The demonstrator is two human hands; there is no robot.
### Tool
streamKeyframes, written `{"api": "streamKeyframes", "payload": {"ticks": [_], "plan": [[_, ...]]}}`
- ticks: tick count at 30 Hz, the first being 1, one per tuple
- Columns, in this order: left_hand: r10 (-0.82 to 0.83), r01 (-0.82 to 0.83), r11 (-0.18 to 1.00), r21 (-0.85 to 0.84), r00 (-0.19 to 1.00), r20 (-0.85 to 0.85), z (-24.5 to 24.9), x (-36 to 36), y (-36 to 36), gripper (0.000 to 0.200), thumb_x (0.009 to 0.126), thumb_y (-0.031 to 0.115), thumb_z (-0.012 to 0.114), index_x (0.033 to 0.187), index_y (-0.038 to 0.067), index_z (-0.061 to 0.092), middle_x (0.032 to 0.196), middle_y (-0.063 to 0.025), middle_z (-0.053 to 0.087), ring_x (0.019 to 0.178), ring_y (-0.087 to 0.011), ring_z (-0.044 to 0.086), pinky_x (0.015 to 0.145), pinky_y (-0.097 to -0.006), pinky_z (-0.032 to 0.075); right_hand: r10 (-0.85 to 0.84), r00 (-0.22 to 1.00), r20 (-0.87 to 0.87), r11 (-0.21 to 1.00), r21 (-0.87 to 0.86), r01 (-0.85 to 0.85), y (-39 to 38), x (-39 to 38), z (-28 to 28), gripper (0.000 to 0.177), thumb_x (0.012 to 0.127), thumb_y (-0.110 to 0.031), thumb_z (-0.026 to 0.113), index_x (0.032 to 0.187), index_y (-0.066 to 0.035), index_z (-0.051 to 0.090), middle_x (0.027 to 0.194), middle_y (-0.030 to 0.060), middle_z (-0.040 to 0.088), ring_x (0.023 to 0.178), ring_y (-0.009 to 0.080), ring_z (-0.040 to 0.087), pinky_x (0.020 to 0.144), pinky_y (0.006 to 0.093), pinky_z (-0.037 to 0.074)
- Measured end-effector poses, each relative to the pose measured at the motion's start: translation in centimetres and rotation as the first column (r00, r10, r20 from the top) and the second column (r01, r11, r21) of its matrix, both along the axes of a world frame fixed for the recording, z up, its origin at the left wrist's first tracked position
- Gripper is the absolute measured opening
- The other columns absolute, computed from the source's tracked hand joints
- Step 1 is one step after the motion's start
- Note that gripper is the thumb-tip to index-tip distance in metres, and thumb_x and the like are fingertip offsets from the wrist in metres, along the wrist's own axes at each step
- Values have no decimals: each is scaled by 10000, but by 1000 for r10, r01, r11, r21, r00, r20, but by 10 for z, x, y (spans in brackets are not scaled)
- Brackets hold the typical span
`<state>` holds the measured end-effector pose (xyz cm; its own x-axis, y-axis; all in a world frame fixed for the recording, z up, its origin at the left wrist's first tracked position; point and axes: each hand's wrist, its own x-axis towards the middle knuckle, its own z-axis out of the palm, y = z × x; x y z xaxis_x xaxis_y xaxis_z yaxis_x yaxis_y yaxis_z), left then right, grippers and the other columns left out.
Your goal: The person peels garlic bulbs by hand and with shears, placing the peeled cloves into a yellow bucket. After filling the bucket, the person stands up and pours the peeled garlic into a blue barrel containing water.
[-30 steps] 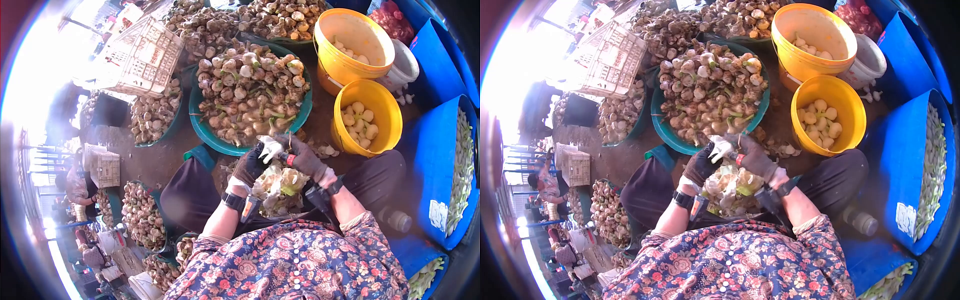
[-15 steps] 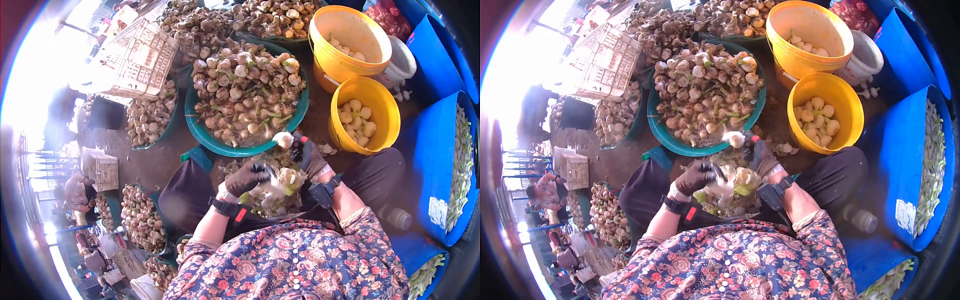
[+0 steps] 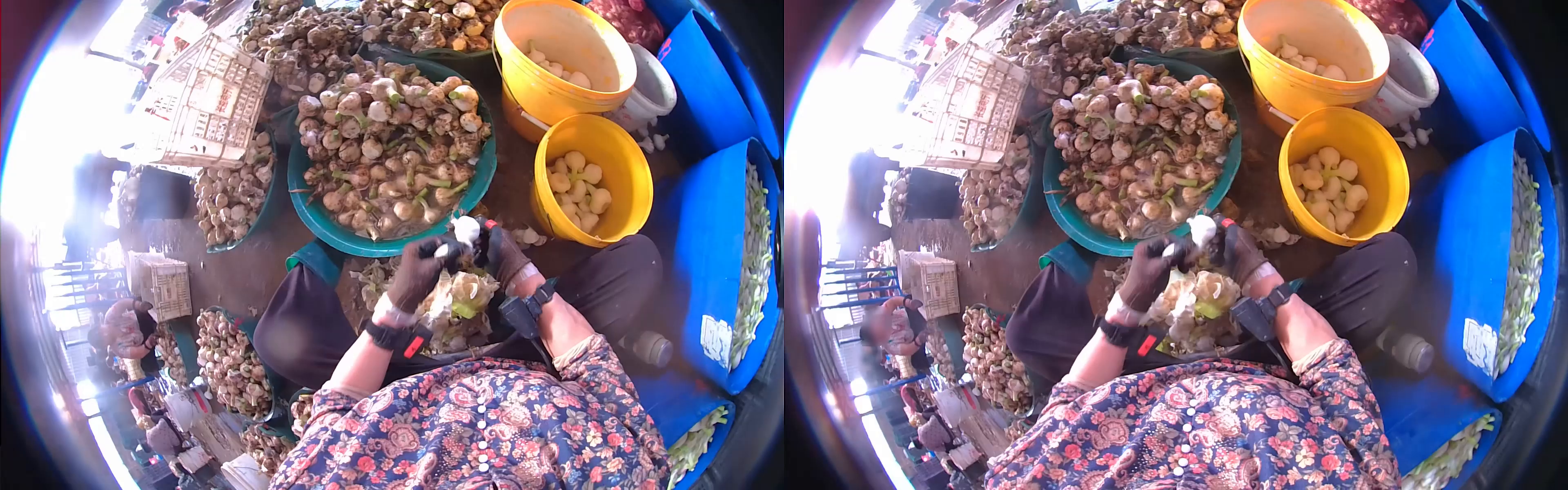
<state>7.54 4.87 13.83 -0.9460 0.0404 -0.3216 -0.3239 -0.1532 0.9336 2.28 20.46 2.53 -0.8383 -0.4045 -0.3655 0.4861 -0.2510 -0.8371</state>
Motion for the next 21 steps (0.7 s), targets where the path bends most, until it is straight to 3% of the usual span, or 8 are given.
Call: {"api": "streamKeyframes", "payload": {"ticks": [3, 5, 7, 9, 12, 15, 18, 21], "plan": [[-548, 530, 836, 145, 821, 159, 45, 10, -17, 130, 803, 66, 646, 902, -18, 638, 853, -62, 645, 766, -131, 589, 721, -268, 482, -17, 813, 582, 940, -269, 212, 5, -15, 13, 252, 875, -339, 540, 858, -93, 591, 606, -1, 519, 498, 113, 479, 448, 232, 401], [-734, 745, 667, 34, 648, 205, 46, 6, -30, 192, 792, 121, 670, 947, 9, 649, 973, -71, 659, 871, -124, 589, 823, -258, 461, -38, 816, 577, 983, -123, 133, 10, -14, 27, 258, 870, -344, 550, 866, -88, 586, 600, 5, 511, 501, 117, 481, 457, 234, 417], [-678, 683, 472, -557, 686, 266, -11, 2, -55, 289, 778, 228, 690, 966, 14, 641, 978, -96, 658, 850, -141, 600, 783, -273, 471, -92, 845, 526, 912, -296, 284, 9, -25, 54, 356, 857, -407, 554, 977, -72, 568, 696, 20, 533, 557, 148, 495, 518, 285, 444], [-232, 426, 660, -619, 899, 372, -44, -22, -61, 460, 738, 391, 689, 984, 5, 643, 910, -185, 659, 836, -259, 640, 765, -331, 480, -116, 909, 400, 763, -550, 339, 21, -32, 111, 478, 846, -459, 546, 1090, -48, 539, 804, 50, 554, 644, 173, 516, 577, 316, 461], [-36, 360, 542, -760, 913, 407, -106, -66, -67, 662, 705, 572, 629, 955, -40, 637, 913, -214, 653, 882, -336, 630, 792, -378, 472, 239, 955, 173, 403, -913, 64, 53, -57, 116, 823, 818, -621, 461, 1366, -30, 295, 1086, 160, 528, 940, 270, 539, 806, 412, 476], [-28, 388, 442, -809, 907, 420, -201, -84, -60, 762, 659, 619, 666, 1013, -52, 593, 940, -184, 647, 820, -333, 618, 738, -373, 479, 18, 961, 277, 886, -450, 113, 50, -55, 90, 754, 829, -659, 403, 1229, -24, 468, 905, 101, 601, 714, 178, 575, 642, 327, 513], [-57, 290, 626, -724, 943, 328, -159, -91, -42, 609, 700, 464, 713, 1022, -41, 601, 934, -167, 650, 812, -251, 625, 726, -331, 485, 29, 934, 357, 984, -172, 36, 37, -46, 54, 557, 862, -560, 478, 1030, -46, 615, 737, 52, 618, 611, 153, 581, 582, 283, 497], [-87, 175, 859, -482, 976, 199, -133, -79, -40, 494, 708, 345, 742, 1002, -32, 617, 921, -152, 659, 802, -191, 631, 725, -314, 490, -44, 998, -36, 892, 449, 56, 4, -38, 47, 404, 855, -429, 573, 926, -40, 652, 722, 43, 630, 645, 165, 601, 599, 296, 483]]}}
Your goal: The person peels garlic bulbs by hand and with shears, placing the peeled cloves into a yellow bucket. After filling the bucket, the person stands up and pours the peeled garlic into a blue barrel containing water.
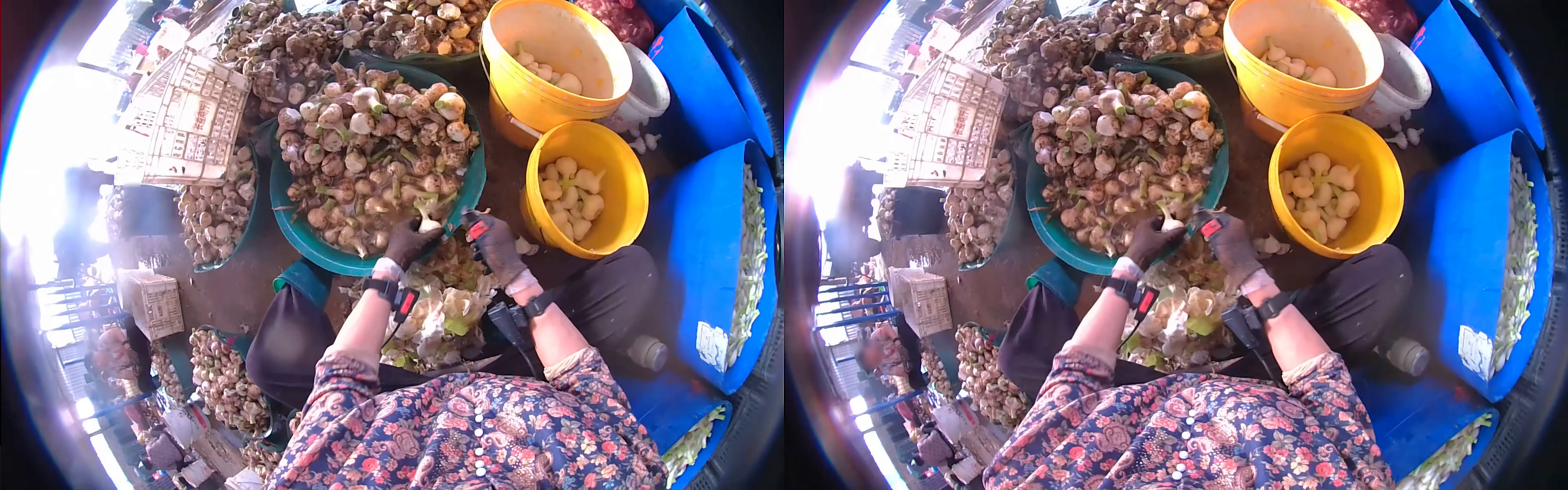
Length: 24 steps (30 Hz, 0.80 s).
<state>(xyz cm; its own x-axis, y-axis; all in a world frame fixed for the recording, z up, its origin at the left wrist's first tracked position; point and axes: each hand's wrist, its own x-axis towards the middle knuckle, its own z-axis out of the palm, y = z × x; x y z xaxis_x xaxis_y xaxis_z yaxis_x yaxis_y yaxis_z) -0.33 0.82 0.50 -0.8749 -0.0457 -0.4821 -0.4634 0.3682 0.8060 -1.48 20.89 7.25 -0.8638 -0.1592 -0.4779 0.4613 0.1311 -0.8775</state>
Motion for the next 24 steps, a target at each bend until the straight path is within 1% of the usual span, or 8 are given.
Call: {"api": "streamKeyframes", "payload": {"ticks": [5, 11, 14, 18, 20, 22, 23, 24], "plan": [[-246, 136, 922, -362, 929, -278, 102, 39, 35, 415, 615, 277, 789, 946, 67, 652, 873, -126, 624, 804, -258, 618, 726, -344, 483, 281, 936, -211, 864, 481, -151, -19, 22, 23, 221, 793, -281, 631, 888, -85, 667, 813, 157, 650, 755, 308, 633, 650, 373, 474], [-248, 112, 931, -346, 891, -380, 130, 53, 39, 449, 606, 274, 805, 964, 53, 647, 891, -114, 614, 817, -244, 609, 731, -337, 485, 244, 906, -345, 969, 132, -211, -10, 27, 18, 205, 834, -263, 600, 908, -81, 656, 737, 118, 642, 649, 276, 601, 604, 370, 471], [-86, 56, 991, -122, 961, -263, 135, 57, 34, 493, 609, 272, 820, 990, 22, 632, 951, -95, 623, 853, -180, 599, 757, -322, 483, 174, 978, 117, 915, -387, -117, 2, 29, 27, 216, 866, -277, 583, 928, -81, 650, 717, 36, 627, 632, 204, 586, 597, 319, 477], [73, -30, 984, 173, 967, -244, 134, 67, 44, 581, 621, 283, 827, 1061, -9, 586, 1026, -81, 618, 902, -122, 571, 793, -305, 476, 284, 858, 428, 729, -678, 97, -3, 43, 57, 332, 895, -322, 546, 1093, -57, 573, 805, 35, 602, 701, 118, 572, 597, 242, 464], [30, -91, 990, -109, 884, -467, 137, 70, 48, 711, 579, 321, 842, 1126, -17, 540, 1048, -125, 607, 1005, -213, 551, 904, -364, 424, 318, 939, 131, 708, -692, -143, -6, 52, 56, 405, 885, -389, 540, 1136, -71, 540, 829, 56, 607, 727, 132, 581, 608, 253, 467], [-24, -285, 893, -347, 741, -671, 142, 72, 46, 775, 535, 341, 854, 1135, -27, 530, 1064, -151, 597, 1078, -268, 522, 958, -402, 382, 338, 854, 395, 645, -758, 95, -3, 41, 14, 403, 879, -405, 541, 1113, -77, 549, 801, 51, 609, 691, 138, 579, 586, 253, 462], [-148, -186, 886, -426, 756, -637, 146, 71, 40, 706, 554, 313, 832, 1123, 2, 551, 1067, -143, 593, 1089, -300, 502, 961, -415, 371, 444, 759, 475, 565, -807, 174, -3, 32, 4, 379, 881, -391, 533, 1065, -60, 556, 750, 33, 605, 601, 139, 550, 530, 254, 441], [-268, -86, 865, -494, 754, -600, 150, 71, 34, 640, 573, 284, 810, 1110, 31, 573, 1070, -136, 590, 1101, -332, 483, 964, -428, 360, 439, 852, 285, 685, -720, -113, 0, 33, 1, 355, 877, -369, 540, 1052, -60, 562, 730, 25, 597, 582, 135, 538, 520, 253, 435]]}}
